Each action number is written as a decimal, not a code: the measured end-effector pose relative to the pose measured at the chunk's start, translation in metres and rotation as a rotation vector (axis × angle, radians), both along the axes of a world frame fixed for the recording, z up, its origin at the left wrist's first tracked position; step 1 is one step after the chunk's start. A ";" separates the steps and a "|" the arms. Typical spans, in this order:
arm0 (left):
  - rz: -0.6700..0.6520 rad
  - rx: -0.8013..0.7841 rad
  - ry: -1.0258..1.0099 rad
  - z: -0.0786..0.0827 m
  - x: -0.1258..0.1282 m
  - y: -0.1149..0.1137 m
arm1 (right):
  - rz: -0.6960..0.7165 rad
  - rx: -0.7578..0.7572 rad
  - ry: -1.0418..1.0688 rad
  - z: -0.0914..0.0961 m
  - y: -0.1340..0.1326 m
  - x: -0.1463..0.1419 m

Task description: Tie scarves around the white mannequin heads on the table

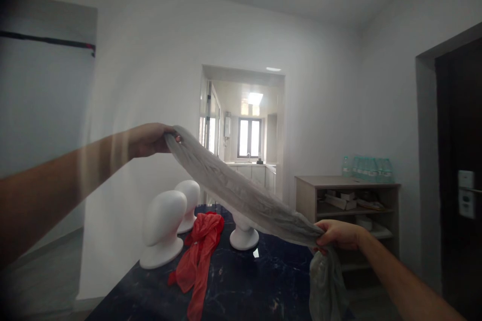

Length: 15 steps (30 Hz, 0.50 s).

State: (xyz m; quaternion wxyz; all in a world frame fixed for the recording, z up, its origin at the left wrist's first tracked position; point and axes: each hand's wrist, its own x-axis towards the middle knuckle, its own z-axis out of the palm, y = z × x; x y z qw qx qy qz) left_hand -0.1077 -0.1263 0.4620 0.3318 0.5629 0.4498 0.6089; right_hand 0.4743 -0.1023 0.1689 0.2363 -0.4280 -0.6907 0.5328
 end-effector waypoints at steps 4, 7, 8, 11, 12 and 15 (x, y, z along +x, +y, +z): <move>-0.157 -0.084 -0.072 -0.013 0.014 -0.003 | -0.077 0.031 -0.090 -0.002 0.000 0.032; -0.283 -0.179 -0.112 -0.041 0.023 0.003 | -0.199 0.111 -0.174 -0.014 0.010 0.056; -0.308 -0.206 -0.120 -0.055 0.026 0.007 | -0.253 0.155 -0.222 -0.020 0.016 0.062; -0.299 -0.246 -0.134 -0.100 0.031 0.019 | -0.398 0.310 -0.360 -0.046 0.036 0.069; -0.287 -0.248 -0.140 -0.116 0.032 0.023 | -0.429 0.353 -0.380 -0.055 0.043 0.066; -0.298 -0.237 -0.157 -0.154 0.035 0.028 | -0.474 0.431 -0.359 -0.082 0.058 0.045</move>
